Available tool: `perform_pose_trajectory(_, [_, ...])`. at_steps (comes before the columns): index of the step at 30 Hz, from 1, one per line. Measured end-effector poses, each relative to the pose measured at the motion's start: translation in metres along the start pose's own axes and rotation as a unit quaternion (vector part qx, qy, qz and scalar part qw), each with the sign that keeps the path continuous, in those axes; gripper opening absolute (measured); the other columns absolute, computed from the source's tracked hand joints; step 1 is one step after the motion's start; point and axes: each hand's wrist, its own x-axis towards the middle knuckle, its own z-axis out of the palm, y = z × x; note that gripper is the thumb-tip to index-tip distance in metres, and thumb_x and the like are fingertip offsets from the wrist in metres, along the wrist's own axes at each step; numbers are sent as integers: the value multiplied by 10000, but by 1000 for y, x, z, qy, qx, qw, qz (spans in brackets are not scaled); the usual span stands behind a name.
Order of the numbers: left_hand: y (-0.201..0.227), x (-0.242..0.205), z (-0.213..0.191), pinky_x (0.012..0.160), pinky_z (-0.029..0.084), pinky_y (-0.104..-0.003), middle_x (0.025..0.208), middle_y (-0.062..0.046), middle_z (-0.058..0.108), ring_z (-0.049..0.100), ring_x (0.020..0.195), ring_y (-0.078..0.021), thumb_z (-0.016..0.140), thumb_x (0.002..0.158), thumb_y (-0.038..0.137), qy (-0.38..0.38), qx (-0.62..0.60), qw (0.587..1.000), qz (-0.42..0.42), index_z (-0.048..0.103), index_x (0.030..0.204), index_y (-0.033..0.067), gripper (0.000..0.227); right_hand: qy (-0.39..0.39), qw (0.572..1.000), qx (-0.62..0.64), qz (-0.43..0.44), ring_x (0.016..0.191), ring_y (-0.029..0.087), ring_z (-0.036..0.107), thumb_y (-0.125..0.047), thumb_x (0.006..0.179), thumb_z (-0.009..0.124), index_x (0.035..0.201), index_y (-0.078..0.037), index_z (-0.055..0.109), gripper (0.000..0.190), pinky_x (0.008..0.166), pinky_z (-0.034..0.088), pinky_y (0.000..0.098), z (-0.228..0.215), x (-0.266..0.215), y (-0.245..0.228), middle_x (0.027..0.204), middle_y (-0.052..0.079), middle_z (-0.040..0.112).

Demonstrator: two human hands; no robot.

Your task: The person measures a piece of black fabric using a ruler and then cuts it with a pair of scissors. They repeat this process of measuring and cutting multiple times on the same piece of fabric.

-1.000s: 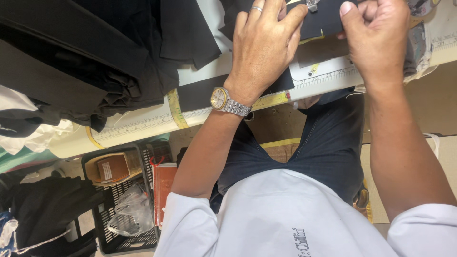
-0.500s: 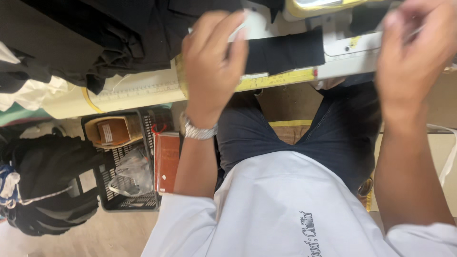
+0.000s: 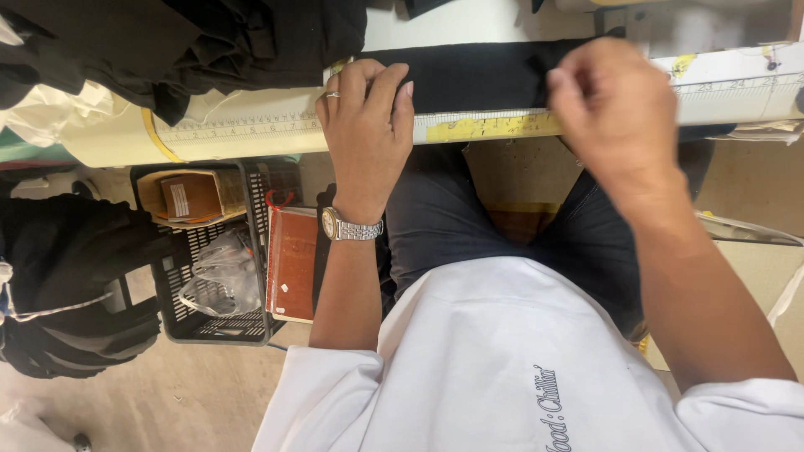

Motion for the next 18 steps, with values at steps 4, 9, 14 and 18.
perform_pose_trajectory(4, [-1,1,-4,820,429,-430,1057,4,578,558,985,-255,614,1003,203,-7,-10,1000,14,713,1113,178,150,32,990,106,92,873,171,628,-31,1218,739,1154,0,692,86,796,511,332,-24,-16,29,1020,84,704])
perform_pose_trajectory(9, [-18,1,-12,841,446,-440,1129,-48,623,627,1009,-239,618,1027,250,7,-17,999,-34,705,1174,117,216,52,998,34,7,985,289,662,65,1253,770,1217,89,711,74,886,534,416,-46,-29,43,1101,174,714])
perform_pose_trajectory(14, [-24,2,-14,892,439,-539,1160,-58,582,614,1069,-318,670,975,263,-18,39,990,-132,684,1160,135,226,66,991,0,-116,1066,371,661,105,1274,762,1201,100,771,74,941,512,464,-49,-12,35,1149,215,746])
perform_pose_trajectory(18, [-25,2,-8,862,456,-502,1067,-38,613,631,1001,-269,719,927,198,4,10,990,-139,674,979,153,82,0,987,-99,-128,1023,298,684,-133,1160,855,1200,-122,779,86,850,548,431,-24,1,37,1108,49,752])
